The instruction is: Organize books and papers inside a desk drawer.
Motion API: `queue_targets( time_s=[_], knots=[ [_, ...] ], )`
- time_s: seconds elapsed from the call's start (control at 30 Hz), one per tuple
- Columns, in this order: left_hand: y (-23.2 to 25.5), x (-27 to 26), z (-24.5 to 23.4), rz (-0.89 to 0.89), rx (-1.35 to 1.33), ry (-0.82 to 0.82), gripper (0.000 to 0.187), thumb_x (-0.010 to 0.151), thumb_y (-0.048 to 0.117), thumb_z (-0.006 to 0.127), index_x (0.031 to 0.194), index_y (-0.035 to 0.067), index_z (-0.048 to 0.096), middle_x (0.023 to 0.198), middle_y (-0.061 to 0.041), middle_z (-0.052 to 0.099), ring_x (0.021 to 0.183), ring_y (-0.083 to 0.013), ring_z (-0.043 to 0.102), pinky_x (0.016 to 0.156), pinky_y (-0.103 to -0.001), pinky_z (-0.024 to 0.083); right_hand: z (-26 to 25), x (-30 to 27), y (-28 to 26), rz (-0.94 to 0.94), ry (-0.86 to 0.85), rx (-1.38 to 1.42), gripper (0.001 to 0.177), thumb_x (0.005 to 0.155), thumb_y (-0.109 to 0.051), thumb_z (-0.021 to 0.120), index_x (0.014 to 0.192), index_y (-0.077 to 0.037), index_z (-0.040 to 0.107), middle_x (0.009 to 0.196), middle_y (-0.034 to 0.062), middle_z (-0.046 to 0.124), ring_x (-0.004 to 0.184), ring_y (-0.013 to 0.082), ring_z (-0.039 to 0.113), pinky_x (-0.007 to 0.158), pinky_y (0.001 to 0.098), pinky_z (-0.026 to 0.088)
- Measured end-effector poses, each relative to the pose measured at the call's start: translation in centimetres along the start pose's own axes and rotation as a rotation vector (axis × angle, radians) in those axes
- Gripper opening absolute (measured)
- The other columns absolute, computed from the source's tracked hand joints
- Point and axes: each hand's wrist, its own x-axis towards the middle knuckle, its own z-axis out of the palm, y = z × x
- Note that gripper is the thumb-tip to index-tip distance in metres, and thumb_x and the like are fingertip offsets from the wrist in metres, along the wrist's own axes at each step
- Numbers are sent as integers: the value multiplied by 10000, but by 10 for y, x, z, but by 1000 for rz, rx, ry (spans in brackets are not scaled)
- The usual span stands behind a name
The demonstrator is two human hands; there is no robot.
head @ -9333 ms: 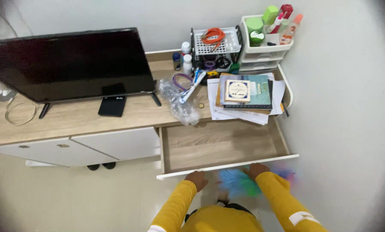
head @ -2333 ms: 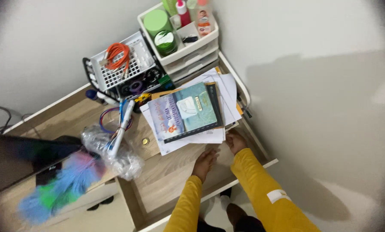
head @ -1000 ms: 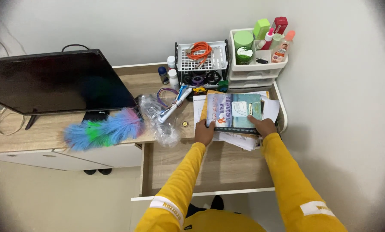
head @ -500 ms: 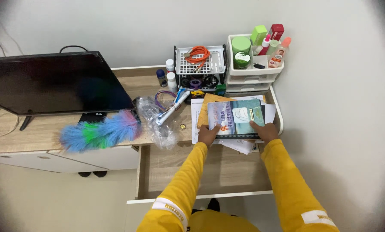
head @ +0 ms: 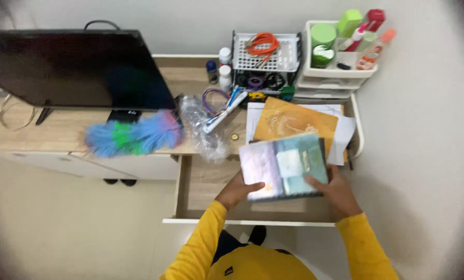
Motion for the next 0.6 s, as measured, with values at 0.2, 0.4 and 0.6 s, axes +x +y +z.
queue_targets(
  time_s=[0.2, 0.4, 0.6],
  knots=[
    [-56, -64, -58, -123, -82, 67, 675, 804, 148, 824, 1374, 9, 489, 1218, -104, 725, 1095, -181, 691, 998, -338, 537, 82, -17, 62, -10, -278, -45, 788, 729, -336, 851, 1364, 4, 531, 1220, 136, 701, 1107, 211, 670, 974, 346, 526],
    [-104, -78, -111, -198, -58, 280, 713, 759, 116, 850, 1349, 11, 463, 1198, -98, 706, 1082, -175, 681, 967, -338, 551, 164, -7, 103, 83, -414, 54, 671, 799, -358, 803, 1328, 8, 610, 1216, 123, 729, 1101, 197, 666, 989, 339, 499],
    [-149, -65, -156, -307, 31, 345, 681, 765, 205, 863, 1308, -12, 514, 1194, -125, 714, 1054, -189, 684, 944, -335, 554, 215, 27, 181, 290, -398, 153, 616, 859, -410, 791, 1255, 50, 683, 1184, 160, 752, 1074, 223, 668, 977, 348, 502]
  ],
)
